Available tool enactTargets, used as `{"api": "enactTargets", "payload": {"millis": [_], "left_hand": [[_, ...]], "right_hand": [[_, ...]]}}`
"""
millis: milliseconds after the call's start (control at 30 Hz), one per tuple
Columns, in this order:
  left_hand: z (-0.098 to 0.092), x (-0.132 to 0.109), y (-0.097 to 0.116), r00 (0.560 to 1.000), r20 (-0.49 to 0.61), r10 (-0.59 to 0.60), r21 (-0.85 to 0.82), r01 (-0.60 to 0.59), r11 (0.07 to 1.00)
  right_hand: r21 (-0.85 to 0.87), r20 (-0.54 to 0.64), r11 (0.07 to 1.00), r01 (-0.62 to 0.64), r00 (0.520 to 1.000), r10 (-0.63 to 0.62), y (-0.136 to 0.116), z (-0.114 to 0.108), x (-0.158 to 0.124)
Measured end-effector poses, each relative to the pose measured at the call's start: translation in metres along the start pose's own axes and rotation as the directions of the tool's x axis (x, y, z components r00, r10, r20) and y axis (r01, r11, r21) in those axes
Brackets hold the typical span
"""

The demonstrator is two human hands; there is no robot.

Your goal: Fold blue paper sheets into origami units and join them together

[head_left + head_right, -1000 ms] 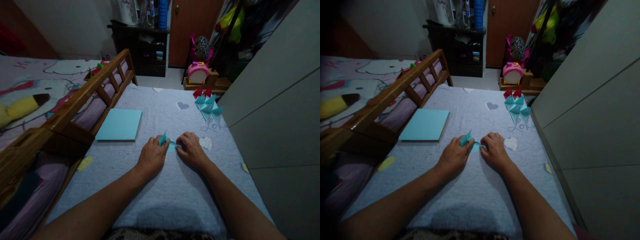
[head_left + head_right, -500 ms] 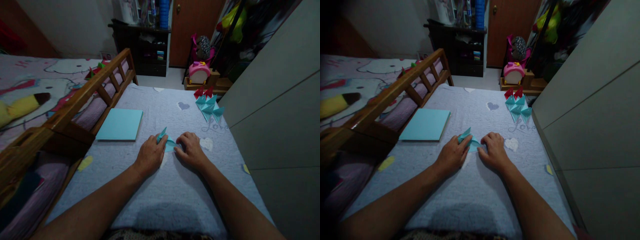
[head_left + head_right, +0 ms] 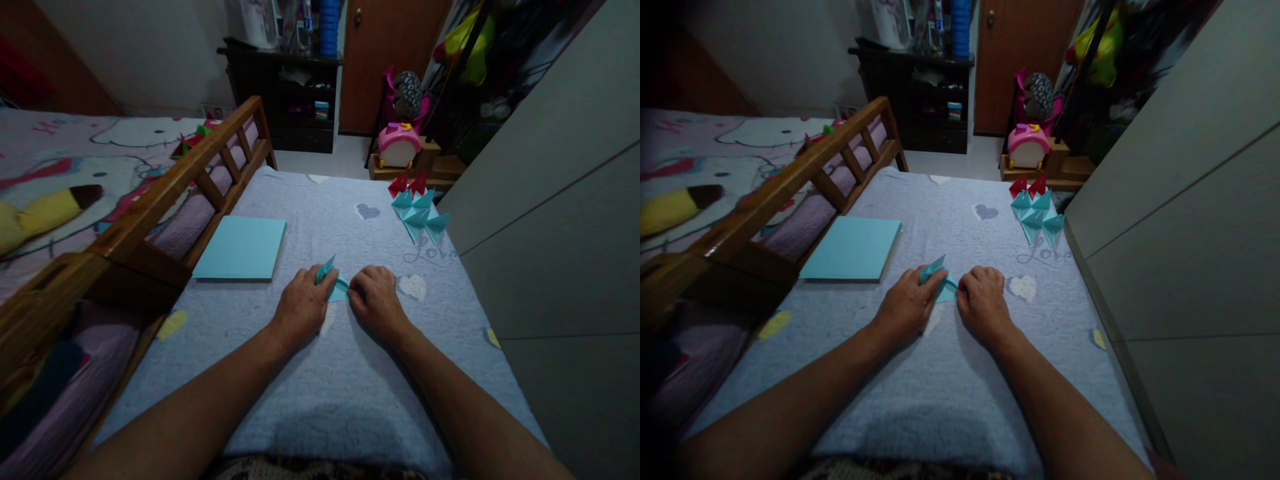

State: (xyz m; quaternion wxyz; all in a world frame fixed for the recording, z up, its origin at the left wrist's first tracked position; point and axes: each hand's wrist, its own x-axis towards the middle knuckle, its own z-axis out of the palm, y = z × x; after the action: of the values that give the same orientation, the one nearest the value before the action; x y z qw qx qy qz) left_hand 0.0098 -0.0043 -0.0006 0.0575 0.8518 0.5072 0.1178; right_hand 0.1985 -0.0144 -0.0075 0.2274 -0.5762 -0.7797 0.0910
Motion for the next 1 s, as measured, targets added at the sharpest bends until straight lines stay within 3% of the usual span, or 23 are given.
{"api": "enactTargets", "payload": {"millis": [167, 467, 1000], "left_hand": [[-0.0031, 0.0003, -0.0005, 0.998, -0.039, -0.043, -0.018, 0.042, 0.999], [-0.0025, -0.0007, 0.0036, 1.000, -0.004, -0.018, 0.126, 0.018, 0.992], [-0.0019, -0.0006, 0.0027, 0.999, 0.031, -0.039, 0.109, 0.036, 0.993]], "right_hand": [[-0.037, -0.012, 0.999, 0.017, 1.000, -0.017, -0.0025, -0.0003, -0.0004], [-0.118, 0.009, 0.987, 0.111, 0.994, -0.110, -0.0069, -0.0046, -0.0003], [0.028, 0.045, 0.995, 0.097, 0.994, -0.098, -0.0024, -0.0068, -0.0024]]}}
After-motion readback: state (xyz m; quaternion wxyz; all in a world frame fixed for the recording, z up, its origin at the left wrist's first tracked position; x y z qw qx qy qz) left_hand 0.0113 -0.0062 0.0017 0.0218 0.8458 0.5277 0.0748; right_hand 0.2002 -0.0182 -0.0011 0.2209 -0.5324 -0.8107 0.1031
